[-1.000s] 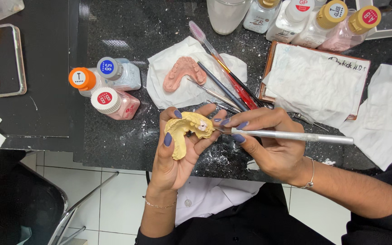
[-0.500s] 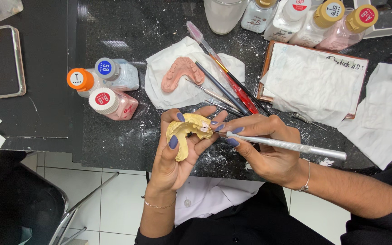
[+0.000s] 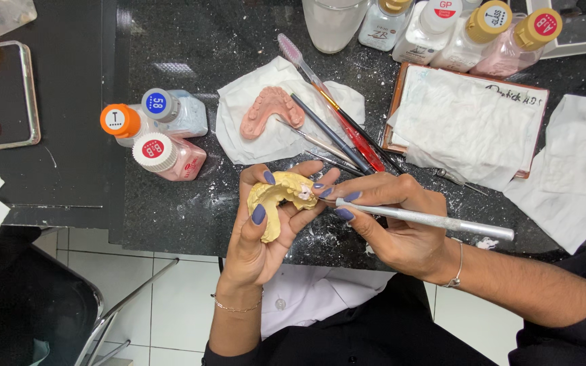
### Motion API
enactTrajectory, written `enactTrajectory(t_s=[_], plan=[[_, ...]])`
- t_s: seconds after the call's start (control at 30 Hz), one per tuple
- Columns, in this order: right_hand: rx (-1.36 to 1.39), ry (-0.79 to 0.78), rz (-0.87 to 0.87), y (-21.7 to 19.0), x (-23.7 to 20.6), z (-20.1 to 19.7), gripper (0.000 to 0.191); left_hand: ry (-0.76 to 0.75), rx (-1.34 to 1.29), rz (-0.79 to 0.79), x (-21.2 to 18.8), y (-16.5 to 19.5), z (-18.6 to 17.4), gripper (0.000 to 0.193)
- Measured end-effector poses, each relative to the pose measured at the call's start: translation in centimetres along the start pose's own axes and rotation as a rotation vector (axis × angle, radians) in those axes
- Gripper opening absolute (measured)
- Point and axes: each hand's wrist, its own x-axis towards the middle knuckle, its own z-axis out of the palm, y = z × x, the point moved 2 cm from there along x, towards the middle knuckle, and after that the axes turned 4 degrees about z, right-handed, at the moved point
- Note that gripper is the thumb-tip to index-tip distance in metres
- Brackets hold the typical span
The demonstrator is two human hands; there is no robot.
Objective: The person holds a yellow dental cast with a partial denture framework in one hand and uses a fine brush to apply and shape white ceramic material onto the teeth of the denture. They periodically dip the brush into a glass of liquid, wipe it on a tissue, and continue building up the ceramic on the denture teeth.
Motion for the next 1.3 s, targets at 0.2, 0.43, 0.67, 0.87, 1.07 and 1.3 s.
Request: enactTrajectory(t_s=[0.2,0.43,0.67,0.87,1.07,1.3], plan=[[0.017,0.007,0.019,-0.04,-0.10,-0.02,0.019,-0.004,0.013,-0.002,0.02,0.00,0.03,0.052],[0.013,0.004,0.013,0.07,-0.20,-0.06,0.019,0.000,0.012,-0.004,-0.02,-0.08,0.03,0.050],[0.037,0.004,0.018,0.11,-0.16,-0.02,0.018,0.003,0.013,-0.005,0.08,-0.05,-0.06,0.051],[0.027,0.006,0.027,0.20,-0.30,-0.05,0.019,-0.002,0.013,-0.009,-0.04,-0.17,-0.17,0.051],[0.014,0.000,0.023,0.11,-0.27,-0.14,0.019,0.011,-0.011,-0.016,-0.01,-0.16,-0.16,0.052],[0.012,0.005,0.004,0.32,-0.39,-0.13,0.019,0.011,-0.003,-0.010,0.08,-0.08,0.02,0.052]])
